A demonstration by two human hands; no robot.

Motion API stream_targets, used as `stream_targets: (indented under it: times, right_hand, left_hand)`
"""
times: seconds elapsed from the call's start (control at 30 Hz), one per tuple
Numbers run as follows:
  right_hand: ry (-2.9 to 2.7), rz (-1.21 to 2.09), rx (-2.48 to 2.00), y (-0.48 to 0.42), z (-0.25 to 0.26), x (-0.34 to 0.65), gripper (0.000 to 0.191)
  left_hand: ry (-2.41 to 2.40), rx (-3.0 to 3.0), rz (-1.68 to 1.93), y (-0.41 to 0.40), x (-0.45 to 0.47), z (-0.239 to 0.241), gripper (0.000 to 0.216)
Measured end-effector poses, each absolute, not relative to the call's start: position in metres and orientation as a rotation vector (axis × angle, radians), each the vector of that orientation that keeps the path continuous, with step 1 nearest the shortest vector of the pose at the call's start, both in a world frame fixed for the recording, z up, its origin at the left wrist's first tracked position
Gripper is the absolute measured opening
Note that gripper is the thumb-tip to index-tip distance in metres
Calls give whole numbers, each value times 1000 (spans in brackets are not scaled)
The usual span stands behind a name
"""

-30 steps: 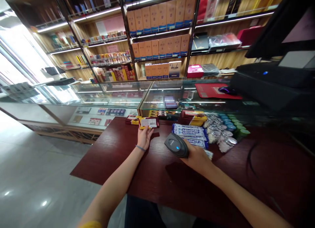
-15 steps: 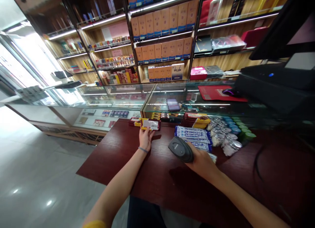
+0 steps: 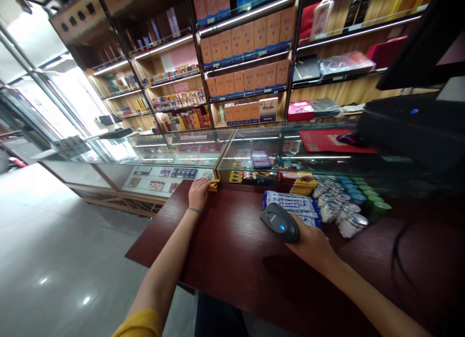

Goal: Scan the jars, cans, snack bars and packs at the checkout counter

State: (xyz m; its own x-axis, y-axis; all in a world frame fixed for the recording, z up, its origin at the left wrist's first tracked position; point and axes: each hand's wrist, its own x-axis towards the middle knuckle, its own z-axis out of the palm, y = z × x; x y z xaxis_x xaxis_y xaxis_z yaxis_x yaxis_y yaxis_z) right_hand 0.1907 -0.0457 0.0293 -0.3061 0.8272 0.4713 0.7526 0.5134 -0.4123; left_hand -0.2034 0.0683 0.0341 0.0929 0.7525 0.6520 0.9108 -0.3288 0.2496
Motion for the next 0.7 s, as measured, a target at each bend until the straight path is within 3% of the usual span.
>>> stream_targets:
  times: [0.2,0.7]
  right_hand:
    - [-2128,131,-1262,-43,31,194,44]
    - [-2066,321,-1307,-44,29,197,54]
  left_hand:
    - [-1726,-2205,-752,88,-217,12,32]
    - [-1755,-2306,-1143,113,-227,-11,25]
